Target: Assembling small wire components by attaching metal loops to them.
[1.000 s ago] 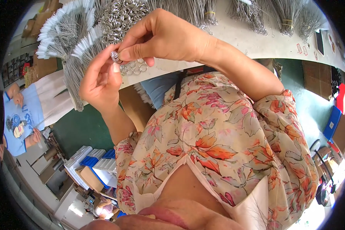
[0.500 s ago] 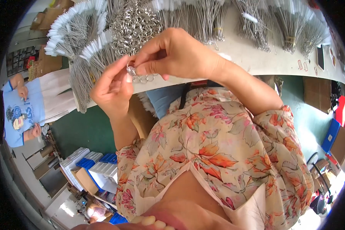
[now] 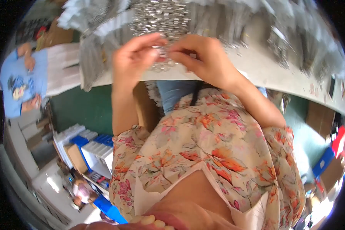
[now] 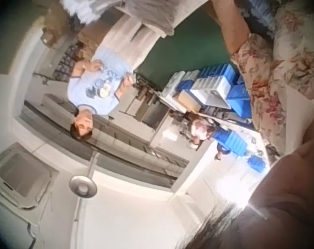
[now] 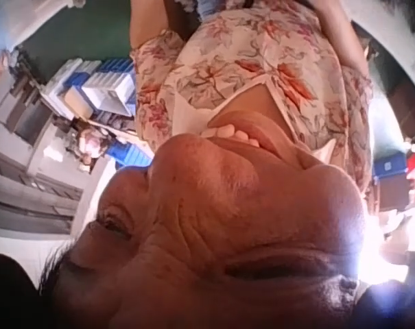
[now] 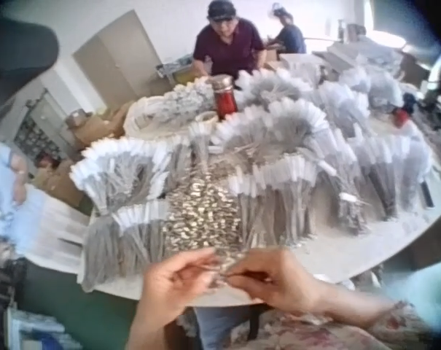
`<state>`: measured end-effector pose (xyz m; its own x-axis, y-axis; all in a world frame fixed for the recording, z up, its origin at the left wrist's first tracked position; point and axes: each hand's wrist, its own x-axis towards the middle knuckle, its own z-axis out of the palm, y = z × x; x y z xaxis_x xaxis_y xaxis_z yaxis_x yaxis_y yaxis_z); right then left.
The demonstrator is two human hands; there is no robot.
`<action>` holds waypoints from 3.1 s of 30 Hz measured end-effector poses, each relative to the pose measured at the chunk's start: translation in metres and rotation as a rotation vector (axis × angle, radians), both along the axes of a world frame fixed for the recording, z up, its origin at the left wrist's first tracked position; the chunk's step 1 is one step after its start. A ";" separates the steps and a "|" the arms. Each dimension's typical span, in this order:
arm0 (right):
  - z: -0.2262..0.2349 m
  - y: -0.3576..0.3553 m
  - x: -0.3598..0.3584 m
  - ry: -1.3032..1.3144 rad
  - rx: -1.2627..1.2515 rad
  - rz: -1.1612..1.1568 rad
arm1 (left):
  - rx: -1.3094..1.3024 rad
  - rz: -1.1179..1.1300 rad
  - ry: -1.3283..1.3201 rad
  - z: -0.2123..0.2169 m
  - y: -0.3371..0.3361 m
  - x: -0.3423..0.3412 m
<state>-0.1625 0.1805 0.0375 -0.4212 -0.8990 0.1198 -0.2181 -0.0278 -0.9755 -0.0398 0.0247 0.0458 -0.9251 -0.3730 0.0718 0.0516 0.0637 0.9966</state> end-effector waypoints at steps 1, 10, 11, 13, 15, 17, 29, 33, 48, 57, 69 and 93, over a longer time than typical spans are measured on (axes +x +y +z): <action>-0.019 0.005 -0.001 0.292 -0.027 -0.089 | -0.080 0.012 -0.085 -0.006 -0.003 0.000; -0.093 0.056 0.008 1.013 0.082 -0.246 | -0.840 0.890 -0.346 -0.059 -0.250 0.144; -0.091 0.055 0.006 1.065 0.044 -0.232 | -0.849 0.904 -0.428 -0.061 -0.267 0.150; -0.095 0.055 0.008 1.033 0.024 -0.227 | -0.947 0.866 -0.530 -0.069 -0.295 0.161; -0.096 0.054 0.008 1.030 0.029 -0.267 | -1.022 0.781 -0.632 -0.077 -0.300 0.154; -0.097 0.055 0.008 1.029 0.047 -0.293 | -0.979 0.743 -0.769 -0.083 -0.288 0.129; -0.035 0.002 -0.037 0.743 0.043 -0.298 | -0.934 0.842 -0.973 -0.063 -0.276 0.121; -0.047 -0.039 -0.087 0.861 0.279 -0.330 | -0.888 0.847 -0.959 -0.060 -0.276 0.107; -0.060 -0.055 -0.112 0.640 0.563 -0.396 | -0.643 0.975 -0.480 -0.089 -0.281 0.121; -0.075 -0.059 -0.129 0.500 0.544 -0.368 | -0.510 0.949 0.044 -0.069 -0.272 0.093; -0.067 -0.038 -0.128 -0.078 0.312 -0.305 | -0.177 0.862 0.097 -0.037 -0.208 0.045; -0.014 0.167 -0.156 0.498 0.080 -0.856 | -1.223 0.387 -0.553 -0.082 -0.182 0.011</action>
